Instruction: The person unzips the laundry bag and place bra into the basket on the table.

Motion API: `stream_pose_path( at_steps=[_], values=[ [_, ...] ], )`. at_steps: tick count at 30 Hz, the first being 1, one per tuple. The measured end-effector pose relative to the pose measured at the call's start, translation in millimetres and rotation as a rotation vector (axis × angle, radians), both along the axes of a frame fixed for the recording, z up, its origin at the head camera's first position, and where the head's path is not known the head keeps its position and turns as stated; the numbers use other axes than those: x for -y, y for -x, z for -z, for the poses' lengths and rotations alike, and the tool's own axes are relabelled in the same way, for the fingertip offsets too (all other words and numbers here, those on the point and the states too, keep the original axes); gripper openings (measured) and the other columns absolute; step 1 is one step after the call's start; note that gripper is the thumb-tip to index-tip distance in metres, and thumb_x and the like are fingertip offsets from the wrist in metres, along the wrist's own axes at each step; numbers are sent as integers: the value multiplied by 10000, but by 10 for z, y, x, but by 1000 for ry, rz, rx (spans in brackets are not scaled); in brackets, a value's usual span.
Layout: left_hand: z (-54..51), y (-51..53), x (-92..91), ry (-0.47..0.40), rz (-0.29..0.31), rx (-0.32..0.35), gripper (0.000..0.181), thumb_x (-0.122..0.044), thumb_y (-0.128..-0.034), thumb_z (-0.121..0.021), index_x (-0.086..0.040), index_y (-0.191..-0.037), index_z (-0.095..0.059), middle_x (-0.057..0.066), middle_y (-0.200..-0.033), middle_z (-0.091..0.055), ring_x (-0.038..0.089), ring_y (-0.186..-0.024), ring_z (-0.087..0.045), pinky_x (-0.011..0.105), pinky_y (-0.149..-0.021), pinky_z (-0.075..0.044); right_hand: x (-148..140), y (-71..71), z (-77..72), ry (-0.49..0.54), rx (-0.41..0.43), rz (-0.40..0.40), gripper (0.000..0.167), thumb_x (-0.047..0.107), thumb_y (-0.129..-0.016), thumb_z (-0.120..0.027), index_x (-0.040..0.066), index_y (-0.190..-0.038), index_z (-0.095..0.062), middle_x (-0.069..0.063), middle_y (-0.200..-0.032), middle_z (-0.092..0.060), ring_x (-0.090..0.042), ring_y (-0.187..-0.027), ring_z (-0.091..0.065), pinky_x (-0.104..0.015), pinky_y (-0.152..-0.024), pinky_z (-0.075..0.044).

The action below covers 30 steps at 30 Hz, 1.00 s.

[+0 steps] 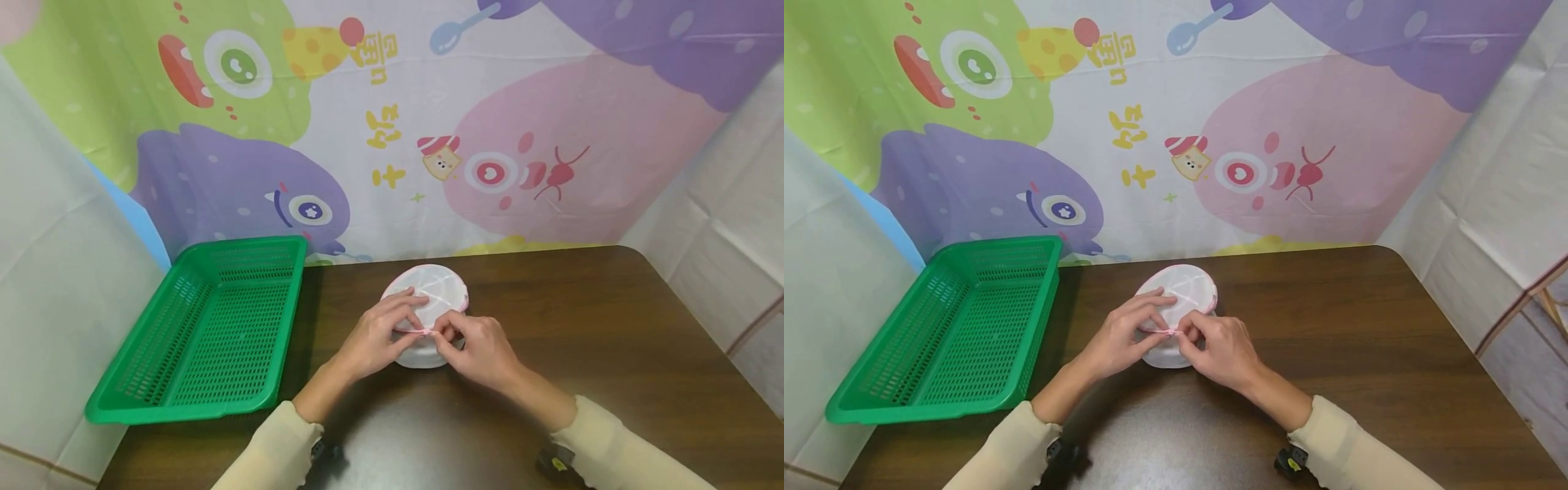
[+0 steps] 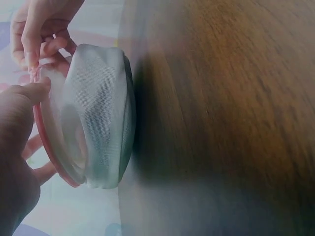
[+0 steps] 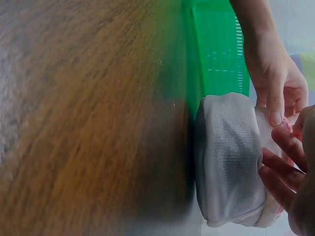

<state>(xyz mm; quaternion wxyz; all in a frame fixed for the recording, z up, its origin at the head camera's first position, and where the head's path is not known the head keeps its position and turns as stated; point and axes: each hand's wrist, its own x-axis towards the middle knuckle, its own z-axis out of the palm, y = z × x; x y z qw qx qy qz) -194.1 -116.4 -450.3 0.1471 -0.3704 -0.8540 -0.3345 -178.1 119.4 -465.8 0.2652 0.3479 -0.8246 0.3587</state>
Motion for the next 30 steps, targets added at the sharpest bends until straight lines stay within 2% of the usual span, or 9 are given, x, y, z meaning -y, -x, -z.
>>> stream_pose_path(
  at_steps=[5,9,16,24,30],
  values=[
    [9,4,17,-1,16,-12,198,-84,-945,-907,-95,-943,-710,121,-1450,-790,393,-1517,-651,557,-1228,-552,-8,-1,10,1,8,1,169,6,-881,-841,132,-904,-730,82,-690,-733,21,-631,-643,-177,-610,-520],
    [19,2,42,-2,19,-20,211,-82,-941,-911,-93,-907,-703,119,-1448,-790,397,-1514,-653,557,-1230,-549,-40,-4,12,12,28,7,167,-11,-883,-843,114,-915,-739,64,-706,-741,14,-644,-652,-198,-619,-566],
    [12,-10,82,-11,5,33,211,-86,-931,-921,-103,-896,-714,108,-1464,-785,380,-1542,-632,536,-1234,-544,-87,-4,-3,34,61,13,169,-34,-885,-845,83,-938,-736,33,-723,-748,-2,-657,-660,-307,-621,-636],
    [10,2,51,-22,7,0,216,-93,-920,-935,-109,-934,-719,112,-1430,-801,384,-1513,-657,518,-1184,-591,-60,-5,-11,38,49,-1,179,-37,-892,-827,102,-936,-725,54,-707,-719,23,-654,-619,-217,-632,-583],
    [21,-7,15,-24,-3,31,218,-110,-926,-933,-127,-948,-717,110,-1426,-803,374,-1529,-646,544,-1237,-550,-25,-14,-8,43,33,-19,187,-45,-886,-812,115,-921,-720,64,-696,-702,31,-651,-605,-182,-632,-555]
  ],
)
